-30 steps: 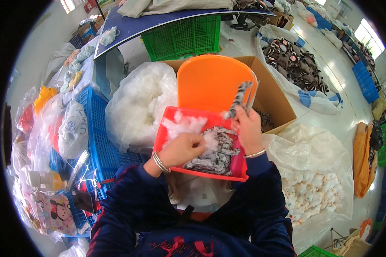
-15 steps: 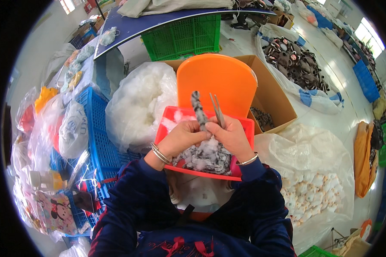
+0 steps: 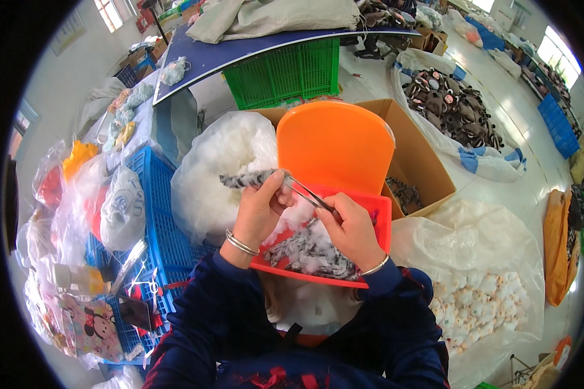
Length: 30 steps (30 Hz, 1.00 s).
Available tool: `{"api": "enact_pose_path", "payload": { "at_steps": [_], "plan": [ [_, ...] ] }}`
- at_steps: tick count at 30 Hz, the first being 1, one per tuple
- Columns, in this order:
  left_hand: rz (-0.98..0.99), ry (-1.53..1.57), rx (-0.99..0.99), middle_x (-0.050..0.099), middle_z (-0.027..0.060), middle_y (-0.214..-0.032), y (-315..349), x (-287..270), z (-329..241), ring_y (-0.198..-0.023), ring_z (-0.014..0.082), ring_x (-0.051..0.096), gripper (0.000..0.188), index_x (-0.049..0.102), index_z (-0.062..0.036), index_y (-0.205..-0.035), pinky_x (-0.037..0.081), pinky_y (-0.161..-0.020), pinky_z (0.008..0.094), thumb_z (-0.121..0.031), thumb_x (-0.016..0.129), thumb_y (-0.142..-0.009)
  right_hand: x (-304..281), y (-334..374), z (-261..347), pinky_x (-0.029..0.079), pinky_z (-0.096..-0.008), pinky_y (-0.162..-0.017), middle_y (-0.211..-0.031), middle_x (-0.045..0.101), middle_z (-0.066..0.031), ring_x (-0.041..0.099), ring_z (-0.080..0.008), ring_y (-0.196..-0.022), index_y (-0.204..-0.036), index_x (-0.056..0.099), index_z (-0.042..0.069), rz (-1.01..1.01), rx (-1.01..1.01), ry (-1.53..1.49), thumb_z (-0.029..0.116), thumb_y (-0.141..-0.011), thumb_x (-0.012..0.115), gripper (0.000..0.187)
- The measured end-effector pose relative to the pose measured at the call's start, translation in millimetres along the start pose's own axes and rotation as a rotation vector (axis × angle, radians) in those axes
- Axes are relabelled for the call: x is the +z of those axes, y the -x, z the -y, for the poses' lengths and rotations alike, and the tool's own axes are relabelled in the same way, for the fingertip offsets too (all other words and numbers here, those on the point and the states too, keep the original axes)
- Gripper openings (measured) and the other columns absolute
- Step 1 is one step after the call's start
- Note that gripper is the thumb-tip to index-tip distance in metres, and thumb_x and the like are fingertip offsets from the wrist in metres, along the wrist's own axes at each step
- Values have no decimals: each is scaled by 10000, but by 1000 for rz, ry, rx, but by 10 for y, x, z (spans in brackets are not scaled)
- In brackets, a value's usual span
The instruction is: The person sits on the floor and uses a metal tool to push white stuffing into small gray plush toy bodies. The person repeatedly picks up stuffed items, inserts the tool, and places the finished pieces into a red tray.
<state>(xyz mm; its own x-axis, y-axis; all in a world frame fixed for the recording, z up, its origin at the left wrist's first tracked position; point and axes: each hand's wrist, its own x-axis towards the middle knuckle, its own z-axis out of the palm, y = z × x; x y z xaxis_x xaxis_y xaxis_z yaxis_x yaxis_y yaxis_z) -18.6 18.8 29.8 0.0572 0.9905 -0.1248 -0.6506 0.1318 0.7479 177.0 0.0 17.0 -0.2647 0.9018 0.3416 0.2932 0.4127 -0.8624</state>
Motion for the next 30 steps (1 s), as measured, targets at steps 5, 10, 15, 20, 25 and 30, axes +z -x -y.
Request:
{"api": "enact_pose_path", "payload": {
  "at_steps": [5, 10, 15, 20, 25, 30],
  "plan": [
    [-11, 32, 3, 577, 37, -719, 9, 3, 5, -632, 129, 516, 184, 618, -25, -903, 483, -651, 316, -202, 639, -946, 25, -6, -13, 447, -311, -572, -768, 576, -125, 571, -231, -622, -949, 599, 6, -48, -74, 101, 79, -879, 670, 124],
    [9, 41, 27, 572, 34, -712, -8, -20, 38, -626, 127, 504, 193, 613, -37, -875, 483, -658, 315, -214, 642, -948, 32, -13, 7, 459, -330, -583, -789, 594, -143, 588, -273, -645, -940, 606, 7, -67, -135, 155, 73, -871, 674, 117],
    [-12, -70, 12, 563, 20, -711, 32, 17, 43, -629, 119, 496, 187, 610, -39, -855, 456, -634, 295, -198, 637, -950, 56, -13, 33, 449, -318, -569, -758, 594, -134, 575, -245, -620, -925, 617, 1, -87, -104, 113, 71, -876, 668, 100],
    [26, -167, 95, 601, 12, -719, 41, 24, 127, -636, 84, 522, 196, 642, -35, -833, 428, -599, 231, -198, 648, -941, 169, 28, 33, 412, -277, -543, -668, 558, -79, 515, -123, -584, -925, 616, -9, -70, 81, -50, 72, -894, 651, 94],
    [64, -386, 57, 616, 14, -746, 14, 74, 121, -645, 75, 536, 190, 650, -32, -849, 433, -604, 232, -204, 652, -930, 61, 46, 20, 429, -278, -580, -699, 573, -65, 525, -111, -630, -946, 616, -10, 25, 151, -107, 109, -916, 631, 123],
    [-139, -499, 147, 604, -17, -774, -101, -254, 87, -643, 64, 532, 175, 681, -54, -942, 415, -559, 222, -225, 686, -903, -223, -132, -159, 442, -300, -605, -739, 583, -38, 536, -113, -683, -934, 622, 19, 178, 221, -85, 231, -904, 660, 218]
  ]
}}
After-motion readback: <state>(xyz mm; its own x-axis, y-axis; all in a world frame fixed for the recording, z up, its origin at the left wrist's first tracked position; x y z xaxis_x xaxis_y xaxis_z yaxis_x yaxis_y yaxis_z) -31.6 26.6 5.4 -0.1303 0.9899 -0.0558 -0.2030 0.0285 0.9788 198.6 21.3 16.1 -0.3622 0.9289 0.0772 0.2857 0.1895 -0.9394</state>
